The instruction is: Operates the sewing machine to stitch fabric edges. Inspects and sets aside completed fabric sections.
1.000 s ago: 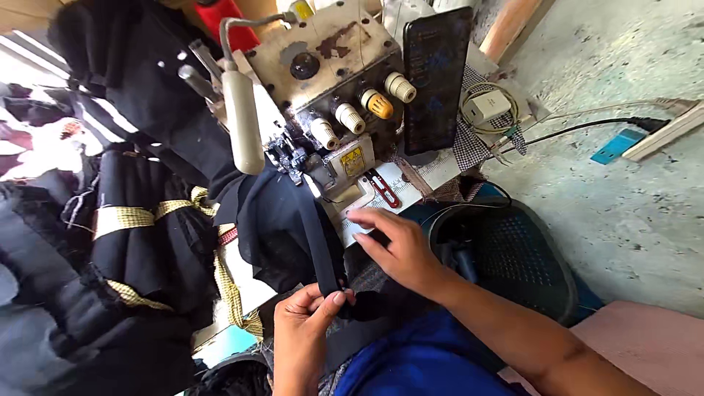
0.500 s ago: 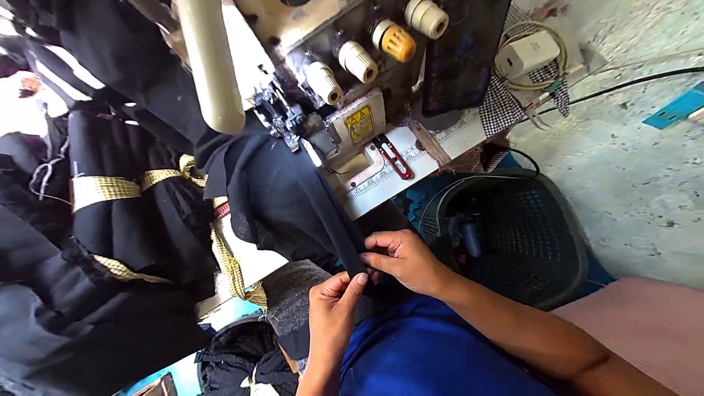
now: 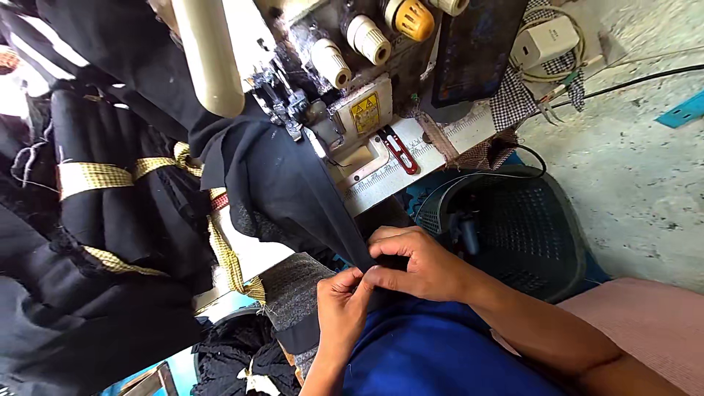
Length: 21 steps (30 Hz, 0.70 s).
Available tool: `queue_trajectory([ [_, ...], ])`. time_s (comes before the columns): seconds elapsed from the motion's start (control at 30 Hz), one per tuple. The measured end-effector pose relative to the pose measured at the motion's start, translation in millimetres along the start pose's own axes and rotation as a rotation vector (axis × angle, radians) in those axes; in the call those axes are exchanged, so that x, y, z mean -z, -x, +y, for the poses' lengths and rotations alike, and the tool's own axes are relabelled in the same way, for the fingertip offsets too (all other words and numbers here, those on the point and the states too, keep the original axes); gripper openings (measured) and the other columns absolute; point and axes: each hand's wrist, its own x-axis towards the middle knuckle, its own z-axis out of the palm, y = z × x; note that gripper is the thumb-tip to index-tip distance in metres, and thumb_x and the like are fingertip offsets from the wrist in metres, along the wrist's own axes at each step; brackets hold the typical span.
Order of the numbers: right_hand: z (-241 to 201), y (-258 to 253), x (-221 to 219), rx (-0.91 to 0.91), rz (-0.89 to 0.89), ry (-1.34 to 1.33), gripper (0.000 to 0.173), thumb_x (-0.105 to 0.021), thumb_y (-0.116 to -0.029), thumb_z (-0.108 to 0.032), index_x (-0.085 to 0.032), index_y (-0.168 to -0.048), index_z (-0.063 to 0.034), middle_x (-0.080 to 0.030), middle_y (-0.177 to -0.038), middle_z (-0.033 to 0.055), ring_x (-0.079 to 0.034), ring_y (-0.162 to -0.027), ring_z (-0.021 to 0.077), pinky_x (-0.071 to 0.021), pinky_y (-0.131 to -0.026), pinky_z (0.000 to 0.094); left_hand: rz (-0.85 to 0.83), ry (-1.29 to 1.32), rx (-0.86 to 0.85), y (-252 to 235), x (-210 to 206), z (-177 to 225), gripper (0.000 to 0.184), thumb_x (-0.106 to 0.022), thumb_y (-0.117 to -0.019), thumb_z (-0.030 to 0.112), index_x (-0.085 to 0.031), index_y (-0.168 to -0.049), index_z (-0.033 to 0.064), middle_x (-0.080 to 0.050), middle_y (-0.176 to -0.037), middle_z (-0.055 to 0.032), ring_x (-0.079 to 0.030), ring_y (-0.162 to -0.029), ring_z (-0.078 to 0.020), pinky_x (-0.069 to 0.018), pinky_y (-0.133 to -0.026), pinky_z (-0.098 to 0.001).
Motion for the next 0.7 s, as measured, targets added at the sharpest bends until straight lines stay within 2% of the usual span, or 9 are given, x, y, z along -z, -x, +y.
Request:
queue_trajectory([
  [0.07, -2.9, 0.1, -7.5, -0.011, 0.112, 0.059, 0.032, -0.069, -0.0993, -0.028, -0.072, -0.080, -0.0027, -0.071, -0.086, 0.0055, -0.066, -0.092, 0.0092, -0.0535, -0.084, 0.0259, -0.067, -0.272, -0.034, -3.9, 10.8, 11.6, 0.020, -0.071, -0.0941, 0.019, -0.076, -0.079, 0.0073, -0.072, -0.071, 0.0043, -0.066, -0.066, 0.0014, -0.0564, -0.062, -0.0185],
  [0.13, -3.0, -0.1, -10.9, -0.024, 0.154, 0.072, 0.032, -0.069, -0.0996, -0.025, -0.072, -0.078, -0.0025, -0.071, -0.084, 0.0049, -0.066, -0.087, 0.0070, -0.0538, -0.079, 0.0229, -0.119, -0.659, -0.102, -12.1, 29.8, 41.2, 0.030, -0.068, -0.0962, 0.041, -0.079, -0.086, 0.0148, -0.075, -0.078, 0.0071, -0.070, -0.071, -0.0006, -0.0594, -0.065, -0.0265],
  [0.23, -1.4, 1.6, -12.0, -0.031, 0.146, -0.006, 0.030, -0.068, -0.1002, -0.023, -0.072, -0.081, -0.0009, -0.070, -0.083, 0.0052, -0.065, -0.083, 0.0046, -0.0533, -0.074, 0.0197, 0.056, -0.634, -0.346, -33.6, 46.2, 87.6, 0.026, -0.063, -0.1027, 0.030, -0.077, -0.104, 0.0079, -0.077, -0.100, -0.0004, -0.073, -0.092, -0.0077, -0.0621, -0.082, -0.0294],
  [0.3, -5.0, 0.4, -12.4, -0.015, 0.129, -0.060, 0.030, -0.068, -0.1000, -0.022, -0.071, -0.080, -0.0003, -0.068, -0.081, 0.0052, -0.063, -0.081, 0.0045, -0.0517, -0.072, 0.0195, 0.142, -0.660, -0.506, -57.6, 46.0, 96.3, 0.027, -0.058, -0.1046, 0.028, -0.073, -0.113, 0.0071, -0.072, -0.120, -0.0041, -0.067, -0.116, -0.0137, -0.0558, -0.099, -0.0349],
  [0.37, -14.1, -1.0, -12.6, 0.029, 0.124, -0.102, 0.031, -0.068, -0.0997, -0.020, -0.069, -0.077, 0.0003, -0.066, -0.078, 0.0055, -0.062, -0.079, 0.0050, -0.0504, -0.069, 0.0193, 0.174, -0.844, -0.527, -82.7, 45.4, 89.2, 0.034, -0.057, -0.1042, 0.029, -0.068, -0.125, 0.0041, -0.065, -0.135, -0.0113, -0.055, -0.136, -0.0241, -0.0412, -0.117, -0.0477],
  [0.4, -19.4, -1.4, -11.5, 0.053, 0.128, -0.119, 0.031, -0.068, -0.0997, -0.019, -0.067, -0.076, 0.0006, -0.065, -0.078, 0.0061, -0.062, -0.079, 0.0056, -0.0505, -0.069, 0.0193, 0.207, -0.933, -0.515, -92.3, 45.8, 83.2, 0.036, -0.058, -0.1042, 0.030, -0.068, -0.127, 0.0043, -0.065, -0.137, -0.0122, -0.054, -0.138, -0.0258, -0.0381, -0.119, -0.0504],
  [0.5, -26.3, 0.1, -4.8, 0.098, 0.148, -0.127, 0.030, -0.068, -0.0994, -0.016, -0.066, -0.075, 0.0013, -0.067, -0.081, 0.0077, -0.064, -0.082, 0.0075, -0.0524, -0.071, 0.0200, 0.273, -0.992, -0.528, -101.5, 48.4, 74.4, 0.030, -0.063, -0.1020, 0.027, -0.073, -0.122, 0.0071, -0.069, -0.133, -0.0095, -0.058, -0.135, -0.0236, -0.0386, -0.120, -0.0497],
  [0.6, -11.4, 5.7, -2.7, 0.061, 0.154, -0.115, 0.028, -0.068, -0.0992, -0.016, -0.069, -0.077, 0.0010, -0.070, -0.085, 0.0080, -0.066, -0.086, 0.0080, -0.0545, -0.075, 0.0212, 0.258, -0.956, -0.533, -98.6, 51.8, 72.7, 0.029, -0.066, -0.0999, 0.025, -0.074, -0.122, 0.0074, -0.068, -0.134, -0.0090, -0.058, -0.135, -0.0231, -0.0389, -0.120, -0.0509],
  [0.7, 4.5, 3.9, -4.6, 0.004, 0.175, -0.123, 0.027, -0.069, -0.0988, -0.016, -0.070, -0.078, 0.0006, -0.069, -0.084, 0.0062, -0.065, -0.085, 0.0058, -0.0535, -0.073, 0.0190, 0.207, -0.940, -0.517, -98.6, 56.4, 75.6, 0.031, -0.066, -0.0998, 0.025, -0.073, -0.125, 0.0077, -0.067, -0.136, -0.0079, -0.056, -0.137, -0.0232, -0.0376, -0.121, -0.0531],
])
